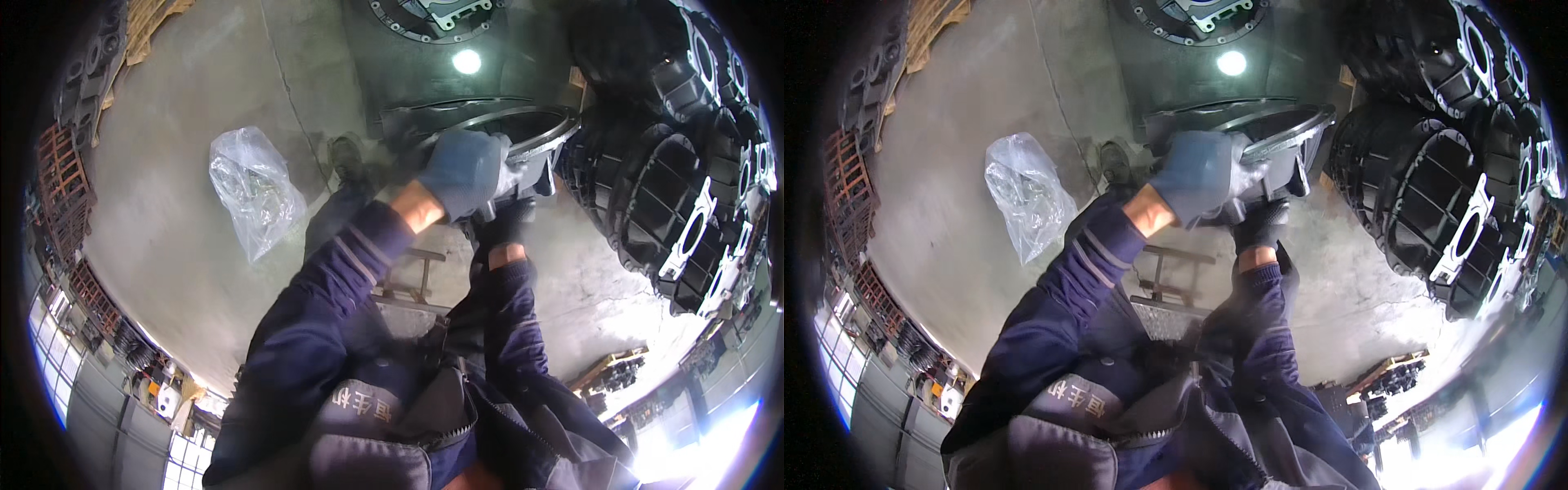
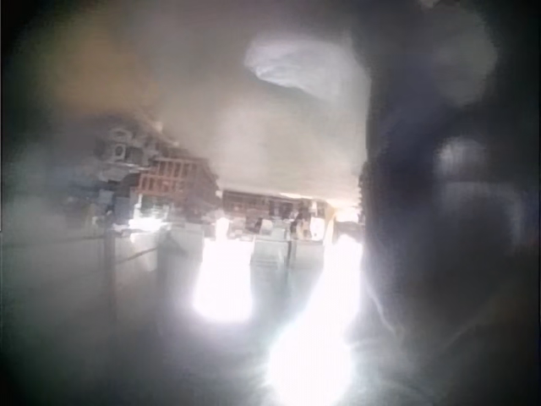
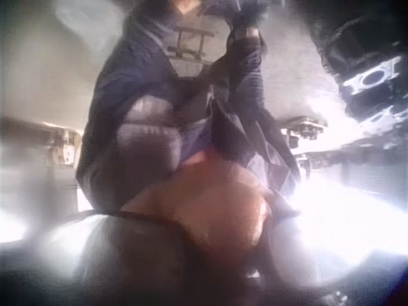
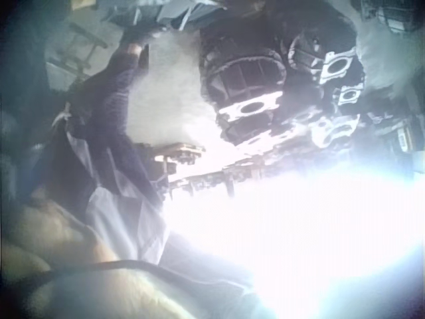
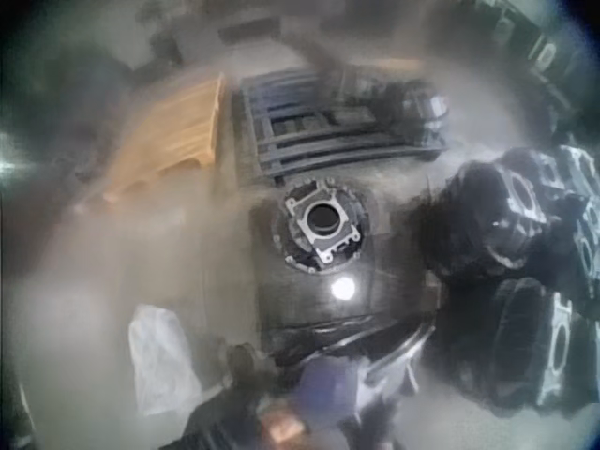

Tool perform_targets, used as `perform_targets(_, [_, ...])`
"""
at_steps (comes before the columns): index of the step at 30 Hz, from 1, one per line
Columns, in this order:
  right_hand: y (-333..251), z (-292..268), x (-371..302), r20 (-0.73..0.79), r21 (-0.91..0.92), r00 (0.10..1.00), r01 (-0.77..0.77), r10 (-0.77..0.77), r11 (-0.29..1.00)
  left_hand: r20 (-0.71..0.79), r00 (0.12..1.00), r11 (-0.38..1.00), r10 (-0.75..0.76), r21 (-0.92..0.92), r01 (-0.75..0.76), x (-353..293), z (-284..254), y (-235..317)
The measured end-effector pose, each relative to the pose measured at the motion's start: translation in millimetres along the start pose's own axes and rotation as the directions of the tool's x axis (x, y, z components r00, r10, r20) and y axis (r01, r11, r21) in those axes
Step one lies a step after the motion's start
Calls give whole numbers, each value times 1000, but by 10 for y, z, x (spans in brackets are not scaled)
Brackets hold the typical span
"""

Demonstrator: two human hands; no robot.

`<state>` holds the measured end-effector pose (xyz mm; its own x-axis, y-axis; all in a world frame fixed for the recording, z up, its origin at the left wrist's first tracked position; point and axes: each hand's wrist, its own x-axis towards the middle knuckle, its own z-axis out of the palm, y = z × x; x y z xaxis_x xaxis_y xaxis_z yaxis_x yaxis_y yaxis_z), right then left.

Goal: The person sits on the floor and assembles a metal housing by inserting brass bushings and tapping them into place with a hammer. They repeatedly pick up bushings, position them in the housing, and strike them to seat them.

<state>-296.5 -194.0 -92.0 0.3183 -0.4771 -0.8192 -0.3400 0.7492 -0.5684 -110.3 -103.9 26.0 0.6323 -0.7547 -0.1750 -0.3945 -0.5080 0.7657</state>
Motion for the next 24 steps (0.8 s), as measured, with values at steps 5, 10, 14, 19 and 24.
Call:
perform_targets(5, [358, 237, 398, 162, -932, 878, 287, -450, 223, 100, 995, 985, -15, 174, -3, 302, 170, -545])
perform_targets(10, [501, 558, 793, 217, -675, 816, 522, -536, 522, 128, 989, 960, 72, 261, -104, 602, 376, -1113])
perform_targets(14, [643, 625, 1070, 334, -542, 626, 739, -705, 400, 43, 970, 859, 241, 455, -234, 741, 492, -1387])
perform_targets(19, [755, 565, 1360, 454, -739, 481, 674, -750, -15, 71, 755, 547, 652, 646, -533, 870, 500, -1516])
perform_targets(24, [816, 432, 1576, 750, -628, 176, 490, -637, -604, 62, 908, 819, 415, 408, -403, 842, 409, -1387])
